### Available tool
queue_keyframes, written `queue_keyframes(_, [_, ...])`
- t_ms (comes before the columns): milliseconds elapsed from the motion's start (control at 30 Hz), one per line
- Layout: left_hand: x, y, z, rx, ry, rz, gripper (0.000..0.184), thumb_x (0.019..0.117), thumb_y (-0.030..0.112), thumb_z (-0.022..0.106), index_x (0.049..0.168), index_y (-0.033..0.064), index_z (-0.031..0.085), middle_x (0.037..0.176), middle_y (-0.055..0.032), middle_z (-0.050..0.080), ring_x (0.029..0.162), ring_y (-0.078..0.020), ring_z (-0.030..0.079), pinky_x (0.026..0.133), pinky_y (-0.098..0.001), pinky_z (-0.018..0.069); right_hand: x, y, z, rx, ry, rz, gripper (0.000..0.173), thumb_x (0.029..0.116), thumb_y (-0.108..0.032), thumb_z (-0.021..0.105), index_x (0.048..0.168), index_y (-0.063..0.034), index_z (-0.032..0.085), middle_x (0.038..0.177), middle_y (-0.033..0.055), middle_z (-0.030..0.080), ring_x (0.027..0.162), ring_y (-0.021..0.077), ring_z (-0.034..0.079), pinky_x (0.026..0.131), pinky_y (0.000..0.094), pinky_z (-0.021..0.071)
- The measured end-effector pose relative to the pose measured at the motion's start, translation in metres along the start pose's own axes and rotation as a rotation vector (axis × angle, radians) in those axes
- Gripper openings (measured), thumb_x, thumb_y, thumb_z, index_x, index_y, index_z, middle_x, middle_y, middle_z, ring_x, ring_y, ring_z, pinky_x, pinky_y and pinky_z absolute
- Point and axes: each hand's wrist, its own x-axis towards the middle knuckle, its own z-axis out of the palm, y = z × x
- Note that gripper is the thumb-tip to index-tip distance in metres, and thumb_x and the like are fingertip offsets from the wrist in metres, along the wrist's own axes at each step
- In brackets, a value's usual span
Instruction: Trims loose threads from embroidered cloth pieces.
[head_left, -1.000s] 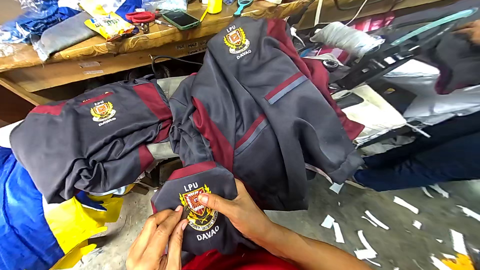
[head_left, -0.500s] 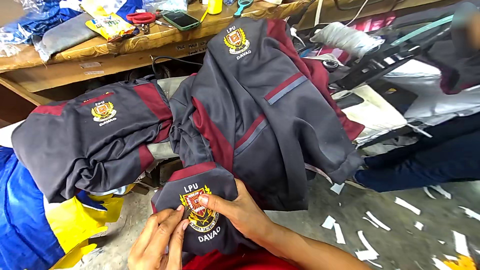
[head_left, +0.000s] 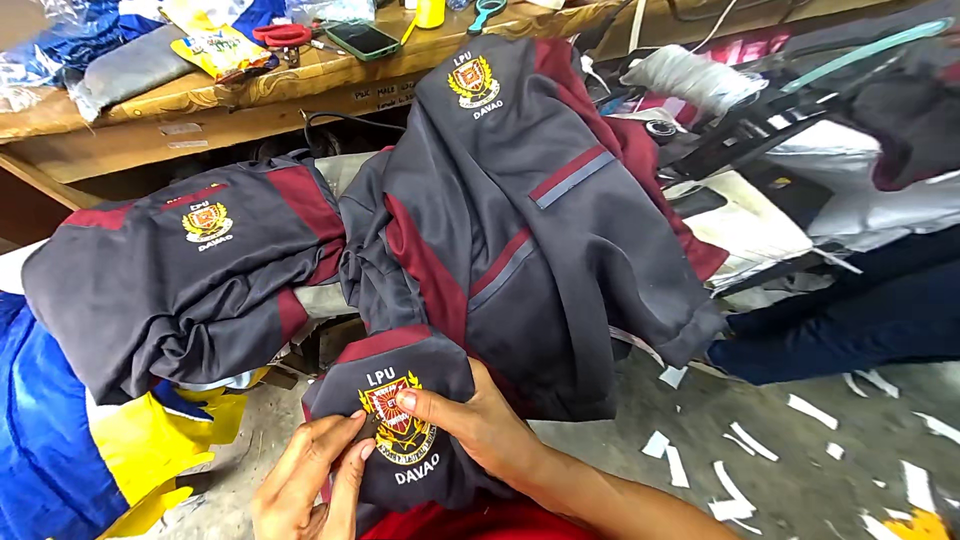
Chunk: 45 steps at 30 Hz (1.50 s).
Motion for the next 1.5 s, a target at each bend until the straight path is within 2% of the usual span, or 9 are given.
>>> queue_keyframes(167, [-0.001, 0.009, 0.0, 0.107, 0.01, 0.018, 0.018, 0.0934, 0.012, 0.074, 0.106, 0.0004, 0.077, 0.101, -0.0081, 0.073, 0.098, -0.0044, 0.069, 0.086, -0.0152, 0.0566, -0.001, -0.001, 0.001, -0.037, -0.009, -0.018, 0.018, 0.0897, 0.004, 0.07, 0.107, -0.0017, 0.069, 0.096, 0.0035, 0.075, 0.089, 0.0093, 0.073, 0.085, 0.0274, 0.0618])
queue_keyframes(400, [0.0, -0.003, -0.001, 0.001, -0.016, 0.04, 0.017, 0.095, 0.015, 0.073, 0.109, 0.0058, 0.076, 0.104, -0.0041, 0.072, 0.099, -0.0046, 0.068, 0.086, -0.0162, 0.0572, -0.002, -0.003, -0.001, -0.023, -0.013, 0.049, 0.017, 0.09, 0.003, 0.07, 0.106, -0.0019, 0.069, 0.095, 0.0041, 0.075, 0.089, 0.01, 0.073, 0.085, 0.0279, 0.0618])
queue_keyframes(700, [0.0, 0.001, 0.001, -0.076, -0.015, -0.058, 0.014, 0.0932, 0.012, 0.074, 0.104, 0.0039, 0.076, 0.102, -0.0044, 0.074, 0.093, -0.0071, 0.071, 0.08, -0.0194, 0.0611, -0.004, 0.0, 0.001, -0.091, -0.018, -0.043, 0.018, 0.0887, 0.004, 0.071, 0.105, -0.0021, 0.069, 0.095, 0.0023, 0.075, 0.088, 0.0081, 0.073, 0.084, 0.0261, 0.062])
queue_keyframes(800, [0.001, 0.0, -0.001, -0.175, -0.046, -0.108, 0.015, 0.0924, 0.011, 0.074, 0.106, 0.0055, 0.076, 0.102, -0.0034, 0.074, 0.093, -0.0093, 0.072, 0.081, -0.0221, 0.0616, -0.003, 0.0, 0.0, -0.031, -0.031, 0.036, 0.017, 0.0895, 0.003, 0.071, 0.105, -0.0017, 0.069, 0.094, 0.0042, 0.075, 0.088, 0.0101, 0.073, 0.084, 0.028, 0.0619])
queue_keyframes(900, [0.001, 0.0, -0.002, -0.307, -0.045, -0.172, 0.016, 0.0919, 0.01, 0.075, 0.108, 0.0073, 0.076, 0.101, -0.0025, 0.075, 0.085, -0.0103, 0.072, 0.076, -0.0237, 0.0626, -0.001, 0.001, -0.003, 0.038, -0.044, 0.09, 0.016, 0.09, 0.003, 0.07, 0.106, -0.0006, 0.069, 0.095, 0.0061, 0.075, 0.089, 0.012, 0.073, 0.085, 0.0305, 0.062])
queue_keyframes(933, [0.001, 0.0, -0.001, -0.296, -0.026, -0.172, 0.017, 0.0919, 0.009, 0.074, 0.109, 0.0069, 0.076, 0.102, -0.0025, 0.075, 0.084, -0.01, 0.072, 0.074, -0.0235, 0.0627, -0.001, 0.001, -0.003, 0.046, -0.036, 0.098, 0.017, 0.09, 0.004, 0.07, 0.106, -0.0006, 0.068, 0.095, 0.0065, 0.075, 0.09, 0.0124, 0.073, 0.086, 0.0309, 0.0619])
queue_keyframes(1067, [-0.002, 0.004, -0.001, -0.039, 0.029, -0.041, 0.018, 0.0935, 0.013, 0.075, 0.11, 0.0051, 0.076, 0.106, -0.004, 0.073, 0.099, -0.0057, 0.069, 0.084, -0.0182, 0.0593, 0.0, 0.001, -0.003, 0.059, 0.004, 0.103, 0.018, 0.0895, 0.004, 0.071, 0.106, 0.0002, 0.068, 0.095, 0.0073, 0.075, 0.089, 0.0131, 0.074, 0.086, 0.0311, 0.0619])
queue_keyframes(1200, [-0.003, 0.007, 0.001, 0.155, 0.046, 0.058, 0.015, 0.0945, 0.013, 0.073, 0.106, 0.0039, 0.077, 0.101, -0.0074, 0.072, 0.096, -0.0049, 0.069, 0.083, -0.0151, 0.0567, -0.001, -0.001, -0.001, 0.039, 0.007, 0.107, 0.017, 0.0894, 0.004, 0.071, 0.106, -0.0002, 0.069, 0.095, 0.0068, 0.076, 0.089, 0.0127, 0.074, 0.085, 0.0303, 0.0622])
queue_keyframes(1500, [-0.004, 0.01, 0.001, 0.162, 0.034, 0.035, 0.015, 0.0939, 0.013, 0.074, 0.104, 0.0021, 0.077, 0.099, -0.0074, 0.073, 0.096, -0.0045, 0.069, 0.085, -0.0151, 0.0561, -0.003, 0.0, -0.001, 0.0, 0.01, 0.045, 0.016, 0.0897, 0.004, 0.07, 0.105, -0.0002, 0.069, 0.094, 0.0063, 0.075, 0.088, 0.0117, 0.073, 0.085, 0.0295, 0.0621])
